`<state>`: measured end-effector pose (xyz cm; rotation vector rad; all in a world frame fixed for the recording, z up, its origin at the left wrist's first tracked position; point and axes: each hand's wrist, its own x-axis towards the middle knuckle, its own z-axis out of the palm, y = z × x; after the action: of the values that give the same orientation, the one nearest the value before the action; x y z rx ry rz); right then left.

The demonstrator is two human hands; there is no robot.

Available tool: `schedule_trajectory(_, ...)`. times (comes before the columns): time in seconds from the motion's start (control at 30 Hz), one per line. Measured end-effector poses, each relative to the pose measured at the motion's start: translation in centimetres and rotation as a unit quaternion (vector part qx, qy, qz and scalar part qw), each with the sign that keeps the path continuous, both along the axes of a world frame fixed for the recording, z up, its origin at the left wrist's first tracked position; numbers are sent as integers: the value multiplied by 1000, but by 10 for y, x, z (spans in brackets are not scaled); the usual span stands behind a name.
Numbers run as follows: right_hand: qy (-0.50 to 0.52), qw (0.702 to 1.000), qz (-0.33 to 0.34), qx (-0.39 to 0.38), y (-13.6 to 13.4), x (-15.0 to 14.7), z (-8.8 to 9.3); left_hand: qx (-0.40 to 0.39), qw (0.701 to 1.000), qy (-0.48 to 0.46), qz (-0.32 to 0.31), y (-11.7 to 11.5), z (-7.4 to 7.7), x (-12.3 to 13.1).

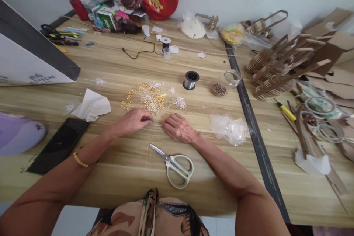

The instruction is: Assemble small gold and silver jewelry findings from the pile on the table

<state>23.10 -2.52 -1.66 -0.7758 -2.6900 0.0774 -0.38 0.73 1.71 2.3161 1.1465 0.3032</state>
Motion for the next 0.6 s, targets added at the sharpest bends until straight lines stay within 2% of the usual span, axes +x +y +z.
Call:
schedule_trajectory(0.07,31,999,-6,-11,0,0,0,-52,996,-70,27,2,1,0)
schedule_trajectory(0.13,73,997,-14,-30,1,0,-1,-128,978,-157,46,3,0,1)
schedule_trajectory(0.2,122,991,-23,-53,2,-1,-1,-205,946,-244,59,2,-2,3)
schedule_trajectory(0.3,183,979,-42,-83,4,-1,-3,-273,896,-338,98,0,-4,8)
schedule_trajectory(0.43,223,967,-63,-106,4,-2,-3,-316,864,-368,139,-6,-6,15)
schedule_trajectory(0.6,266,950,-61,-152,0,-8,1,-335,855,-366,150,-9,-10,21)
